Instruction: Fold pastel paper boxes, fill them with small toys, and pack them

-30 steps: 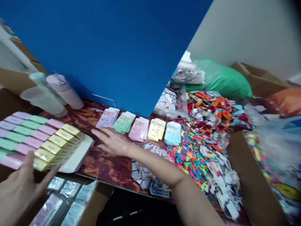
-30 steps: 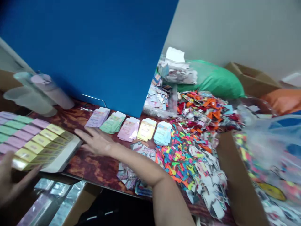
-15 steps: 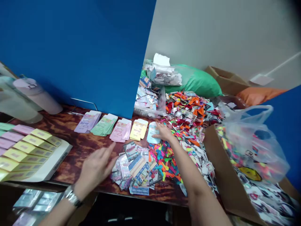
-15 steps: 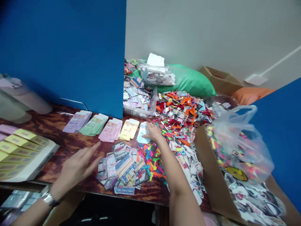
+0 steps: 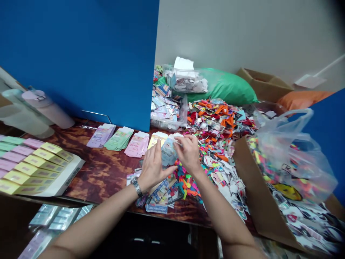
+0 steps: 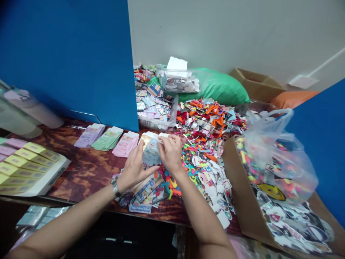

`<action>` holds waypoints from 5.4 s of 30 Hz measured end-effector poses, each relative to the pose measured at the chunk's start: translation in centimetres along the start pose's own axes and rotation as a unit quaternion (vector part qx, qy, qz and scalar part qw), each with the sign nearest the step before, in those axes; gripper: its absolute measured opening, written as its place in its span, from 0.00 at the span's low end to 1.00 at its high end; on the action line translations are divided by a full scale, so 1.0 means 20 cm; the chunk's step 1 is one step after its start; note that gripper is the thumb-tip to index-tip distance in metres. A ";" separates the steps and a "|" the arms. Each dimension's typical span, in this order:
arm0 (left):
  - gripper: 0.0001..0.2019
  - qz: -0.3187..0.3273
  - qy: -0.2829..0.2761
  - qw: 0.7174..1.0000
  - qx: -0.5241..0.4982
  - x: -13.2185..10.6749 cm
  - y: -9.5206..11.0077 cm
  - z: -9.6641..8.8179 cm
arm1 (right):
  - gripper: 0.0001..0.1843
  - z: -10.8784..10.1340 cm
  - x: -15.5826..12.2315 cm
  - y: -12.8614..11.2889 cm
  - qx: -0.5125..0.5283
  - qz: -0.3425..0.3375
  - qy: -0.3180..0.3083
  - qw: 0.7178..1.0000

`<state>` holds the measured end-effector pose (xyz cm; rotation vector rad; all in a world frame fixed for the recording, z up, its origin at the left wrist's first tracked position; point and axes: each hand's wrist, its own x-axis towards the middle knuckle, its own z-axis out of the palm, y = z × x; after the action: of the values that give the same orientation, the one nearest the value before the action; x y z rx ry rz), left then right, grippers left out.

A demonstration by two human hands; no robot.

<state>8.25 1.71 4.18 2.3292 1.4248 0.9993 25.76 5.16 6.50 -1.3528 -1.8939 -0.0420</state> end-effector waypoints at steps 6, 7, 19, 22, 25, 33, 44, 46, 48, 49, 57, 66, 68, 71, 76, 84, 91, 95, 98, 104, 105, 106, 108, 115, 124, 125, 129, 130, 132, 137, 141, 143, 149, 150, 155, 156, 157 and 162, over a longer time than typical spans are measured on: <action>0.45 -0.041 0.037 0.998 -0.009 -0.07 0.01 0.04 | 0.10 -0.02 -0.16 -0.29 0.151 0.068 -0.015 0.986; 0.41 -0.051 0.040 0.997 -0.030 -0.10 0.00 0.03 | 0.11 -0.02 -0.18 -0.30 0.167 0.073 -0.014 0.983; 0.29 -0.027 0.023 0.997 -0.073 -0.25 -0.08 -0.11 | 0.14 0.01 -0.37 -0.39 0.188 0.043 -0.055 0.980; 0.26 0.015 0.013 0.999 -0.039 -0.26 -0.09 -0.11 | 0.18 0.01 -0.35 -0.39 0.286 0.158 -0.046 0.944; 0.27 0.042 0.009 0.999 -0.021 -0.28 -0.10 -0.12 | 0.14 0.02 -0.31 -0.38 0.385 0.255 -0.067 0.884; 0.40 -0.007 -0.025 1.000 -0.002 -0.29 -0.09 -0.14 | 0.07 0.01 -0.25 -0.38 0.386 0.259 -0.138 0.874; 0.50 -0.026 -0.106 0.978 0.180 -0.27 -0.06 -0.18 | 0.24 0.09 -0.41 -0.51 0.186 0.050 -0.027 0.981; 0.48 -0.024 -0.115 0.975 0.186 -0.27 -0.06 -0.19 | 0.26 0.11 -0.44 -0.51 0.183 0.056 -0.026 0.981; 0.44 -0.016 -0.124 0.973 0.192 -0.28 -0.06 -0.18 | 0.27 0.12 -0.44 -0.52 0.185 0.053 -0.042 0.980; 0.43 -0.010 -0.129 0.972 0.194 -0.28 -0.06 -0.18 | 0.27 0.13 -0.44 -0.53 0.188 0.051 -0.055 0.979; 0.42 0.005 -0.125 0.968 0.218 -0.28 -0.15 -0.25 | 0.25 0.26 -0.47 -0.54 0.301 0.111 -0.074 0.944; 0.60 0.010 0.006 0.981 -0.195 -0.42 -0.26 -0.21 | 0.21 0.30 -0.45 -0.52 0.601 0.442 -0.046 0.665; 0.54 -0.012 -0.009 0.972 -0.235 -0.43 -0.26 -0.17 | 0.21 0.28 -0.47 -0.51 0.571 0.393 -0.138 0.708; 0.47 -0.040 -0.001 0.979 -0.200 -0.42 -0.27 -0.18 | 0.24 0.19 -0.44 -0.37 0.364 0.232 -0.246 0.868; 0.42 -0.096 -0.025 0.982 -0.160 -0.38 -0.28 -0.22 | 0.42 0.13 -0.34 -0.09 0.005 0.124 -0.382 0.916; 0.45 -0.077 -0.093 0.979 -0.164 -0.39 -0.29 -0.20 | 0.23 0.14 -0.32 -0.05 0.024 0.093 -0.325 0.941; 0.34 -0.118 -0.032 0.982 -0.143 -0.34 -0.27 -0.17 | 0.15 -0.09 -0.27 -0.13 0.131 0.104 -0.013 0.986; 0.31 -0.106 -0.025 0.987 -0.120 -0.32 -0.25 -0.14 | 0.14 -0.11 -0.28 -0.23 0.171 0.153 0.079 0.970; 0.31 -0.072 -0.039 0.992 -0.093 -0.33 -0.25 -0.13 | 0.14 -0.07 -0.30 -0.28 0.174 0.117 0.025 0.977; 0.35 -0.030 -0.074 0.994 -0.081 -0.36 -0.25 -0.06 | 0.15 -0.04 -0.35 -0.27 0.168 0.117 0.030 0.978; 0.35 -0.026 -0.074 0.993 -0.088 -0.36 -0.24 -0.04 | 0.15 -0.04 -0.36 -0.27 0.158 0.121 0.039 0.979; 0.35 -0.025 -0.071 0.993 -0.095 -0.35 -0.24 -0.03 | 0.16 -0.04 -0.37 -0.27 0.150 0.124 0.042 0.980; 0.36 -0.021 -0.058 0.993 -0.105 -0.33 -0.22 -0.01 | 0.16 -0.05 -0.39 -0.29 0.150 0.110 0.021 0.982; 0.37 -0.017 -0.068 0.992 -0.101 -0.31 -0.21 0.02 | 0.15 -0.17 -0.44 -0.01 0.071 0.160 0.003 0.985; 0.36 -0.029 -0.116 0.987 -0.111 -0.34 -0.17 0.04 | 0.27 -0.27 -0.56 0.59 -0.232 0.406 -0.125 0.875; 0.36 -0.030 -0.118 0.986 -0.110 -0.34 -0.17 0.04 | 0.27 -0.27 -0.57 0.59 -0.222 0.403 -0.114 0.880; 0.36 -0.035 -0.128 0.985 -0.110 -0.34 -0.18 0.05 | 0.23 -0.30 -0.60 0.58 -0.155 0.393 -0.058 0.905; 0.36 -0.033 -0.130 0.985 -0.111 -0.33 -0.18 0.05 | 0.22 -0.32 -0.59 0.58 -0.140 0.390 -0.048 0.909; 0.36 -0.030 -0.130 0.985 -0.112 -0.33 -0.18 0.05 | 0.21 -0.35 -0.59 0.59 -0.112 0.381 -0.042 0.917; 0.36 -0.026 -0.130 0.986 -0.106 -0.32 -0.16 0.06 | 0.19 -0.39 -0.55 0.51 -0.029 0.337 -0.049 0.940; 0.35 -0.013 -0.138 0.984 -0.111 -0.30 -0.14 0.06 | 0.15 -0.33 -0.49 0.38 -0.031 0.275 -0.176 0.945; 0.35 -0.010 -0.143 0.983 -0.112 -0.30 -0.14 0.06 | 0.12 -0.28 -0.45 0.33 -0.077 0.244 -0.261 0.931; 0.36 -0.023 -0.140 0.984 -0.105 -0.31 -0.14 0.05 | 0.12 -0.15 -0.44 0.33 -0.168 0.264 -0.311 0.897; 0.36 -0.025 -0.140 0.985 -0.102 -0.32 -0.14 0.05 | 0.13 -0.15 -0.45 0.33 -0.172 0.261 -0.316 0.896; 0.36 -0.004 -0.137 0.987 -0.089 -0.30 -0.16 0.06 | 0.16 -0.24 -0.41 0.31 -0.183 0.222 -0.274 0.918; 0.36 0.002 -0.135 0.987 -0.087 -0.29 -0.16 0.07 | 0.17 -0.27 -0.40 0.29 -0.167 0.208 -0.270 0.925; 0.36 0.009 -0.131 0.988 -0.085 -0.28 -0.16 0.08 | 0.18 -0.30 -0.37 0.26 -0.140 0.196 -0.270 0.932; 0.34 0.046 -0.107 0.992 -0.053 -0.24 -0.12 0.13 | 0.21 -0.33 -0.28 0.04 0.011 0.139 -0.298 0.944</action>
<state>6.97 -0.79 -1.05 2.3599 1.1660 0.7967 30.86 -1.85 7.40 -1.7379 -2.1432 0.5916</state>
